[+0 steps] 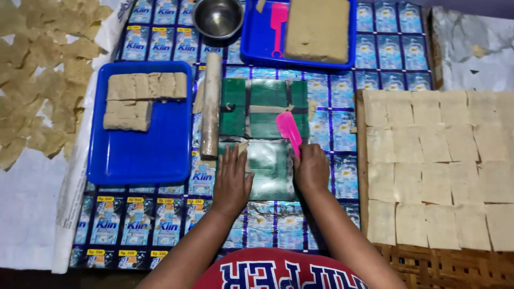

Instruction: Rolling out dough using a rolling pin and cutting it into small rectangular sheets.

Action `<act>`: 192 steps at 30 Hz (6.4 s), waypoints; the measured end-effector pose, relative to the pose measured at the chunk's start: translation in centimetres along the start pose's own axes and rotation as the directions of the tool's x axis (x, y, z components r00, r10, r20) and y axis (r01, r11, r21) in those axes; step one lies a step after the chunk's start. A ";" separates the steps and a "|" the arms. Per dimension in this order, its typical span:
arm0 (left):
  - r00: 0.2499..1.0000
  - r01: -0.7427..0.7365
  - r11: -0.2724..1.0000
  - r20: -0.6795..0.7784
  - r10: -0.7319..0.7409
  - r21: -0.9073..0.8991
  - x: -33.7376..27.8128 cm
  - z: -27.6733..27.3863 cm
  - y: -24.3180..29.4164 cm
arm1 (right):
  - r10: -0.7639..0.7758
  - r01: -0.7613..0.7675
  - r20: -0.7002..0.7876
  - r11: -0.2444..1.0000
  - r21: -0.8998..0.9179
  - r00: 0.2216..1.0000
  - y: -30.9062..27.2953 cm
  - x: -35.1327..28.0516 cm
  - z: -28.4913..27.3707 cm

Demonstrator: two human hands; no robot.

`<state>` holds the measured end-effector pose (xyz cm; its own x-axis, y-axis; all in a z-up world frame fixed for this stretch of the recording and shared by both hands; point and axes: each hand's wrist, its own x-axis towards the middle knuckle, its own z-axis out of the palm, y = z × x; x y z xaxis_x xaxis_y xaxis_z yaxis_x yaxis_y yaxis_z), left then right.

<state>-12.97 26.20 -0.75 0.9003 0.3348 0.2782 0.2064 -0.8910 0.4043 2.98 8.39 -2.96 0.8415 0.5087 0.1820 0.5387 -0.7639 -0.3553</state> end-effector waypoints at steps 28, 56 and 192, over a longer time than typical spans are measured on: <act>0.996 -0.072 0.940 0.032 0.088 -0.334 8.8 -4.0 -4.7 | 0.206 -0.364 0.303 0.624 0.691 0.930 -11.0 2.4 -5.2; 0.811 0.456 0.889 -0.432 -0.395 0.043 4.5 -11.5 -30.1 | -0.470 0.200 0.565 0.858 0.474 0.678 -32.5 13.4 8.1; 0.948 -0.088 0.996 0.308 0.077 0.024 20.6 1.9 -2.1 | 0.312 -0.319 -0.137 0.947 -0.028 0.940 5.6 4.6 -0.5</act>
<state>5.82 34.38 2.49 0.9876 0.1547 0.0264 0.1351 -0.9240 0.3576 9.87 6.22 -3.67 0.9650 0.1849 0.1861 0.2431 -0.8970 -0.3692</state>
